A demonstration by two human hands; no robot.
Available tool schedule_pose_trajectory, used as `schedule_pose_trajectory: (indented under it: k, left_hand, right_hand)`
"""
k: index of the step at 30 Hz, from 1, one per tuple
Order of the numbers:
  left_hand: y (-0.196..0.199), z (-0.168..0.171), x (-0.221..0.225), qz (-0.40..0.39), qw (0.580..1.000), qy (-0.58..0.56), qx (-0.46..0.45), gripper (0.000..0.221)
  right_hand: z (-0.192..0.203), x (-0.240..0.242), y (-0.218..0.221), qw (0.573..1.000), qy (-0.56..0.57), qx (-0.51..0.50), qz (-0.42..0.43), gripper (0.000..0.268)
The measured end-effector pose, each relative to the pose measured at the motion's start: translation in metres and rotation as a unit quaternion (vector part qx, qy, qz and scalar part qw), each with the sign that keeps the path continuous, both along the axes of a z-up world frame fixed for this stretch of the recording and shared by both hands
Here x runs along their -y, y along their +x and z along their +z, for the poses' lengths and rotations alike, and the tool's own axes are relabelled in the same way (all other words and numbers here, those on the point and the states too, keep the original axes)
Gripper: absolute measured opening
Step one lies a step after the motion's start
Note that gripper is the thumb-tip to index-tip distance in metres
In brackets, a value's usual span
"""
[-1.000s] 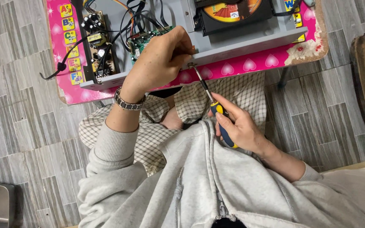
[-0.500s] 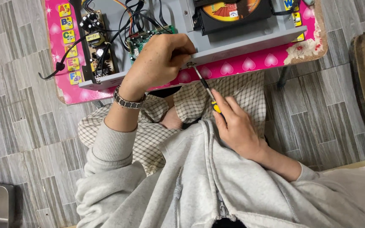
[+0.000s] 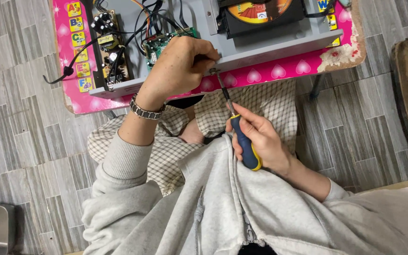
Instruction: Using a screwdriver to remove or install screws on the back panel of an open electronic device.
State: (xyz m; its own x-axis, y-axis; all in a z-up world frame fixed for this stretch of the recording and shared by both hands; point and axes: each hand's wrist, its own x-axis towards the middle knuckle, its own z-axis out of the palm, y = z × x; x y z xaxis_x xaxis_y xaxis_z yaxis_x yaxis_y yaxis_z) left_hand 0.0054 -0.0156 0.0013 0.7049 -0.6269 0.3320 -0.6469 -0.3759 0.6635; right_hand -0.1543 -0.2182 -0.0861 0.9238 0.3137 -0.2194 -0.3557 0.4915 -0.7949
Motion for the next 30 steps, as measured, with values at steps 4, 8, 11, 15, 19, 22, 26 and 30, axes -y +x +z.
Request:
schedule_pose_trajectory:
  k: [4, 8, 11, 15, 19, 22, 26, 30]
  left_hand:
    - [0.002, -0.003, 0.0, -0.012, 1.0, -0.008, 0.002, 0.02]
    - [0.0, -0.002, 0.0, 0.001, 1.0, 0.0, 0.009, 0.02]
    - [-0.004, -0.001, -0.002, 0.002, 1.0, 0.0, -0.001, 0.021]
    - [-0.031, 0.01, 0.015, 0.072, 0.993, -0.05, 0.082, 0.044]
    - [-0.111, -0.024, 0.02, 0.162, 0.971, -0.139, 0.103, 0.017]
    - [-0.159, -0.074, 0.017, 0.167, 0.969, -0.145, -0.113, 0.022]
    - [-0.175, -0.083, 0.025, 0.047, 0.932, -0.141, -0.33, 0.028]
    - [-0.177, -0.078, 0.043, 0.045, 0.937, -0.158, -0.309, 0.03]
  right_hand:
    - [0.003, 0.003, 0.003, 0.994, 0.097, -0.043, 0.006, 0.052]
    - [-0.021, 0.009, 0.006, 0.904, 0.394, -0.139, 0.091, 0.047]
    - [-0.02, 0.001, 0.003, 0.908, 0.38, -0.149, 0.096, 0.047]
    - [-0.035, 0.003, 0.006, 0.935, 0.314, -0.148, 0.076, 0.046]
    - [-0.034, 0.002, 0.002, 0.954, 0.226, -0.195, -0.015, 0.037]
    - [-0.015, 0.001, 0.007, 0.968, 0.168, -0.182, -0.033, 0.043]
    - [-0.014, -0.004, 0.006, 0.985, 0.112, -0.131, -0.003, 0.052]
    - [-0.007, -0.001, 0.007, 0.997, 0.049, -0.056, 0.011, 0.058]
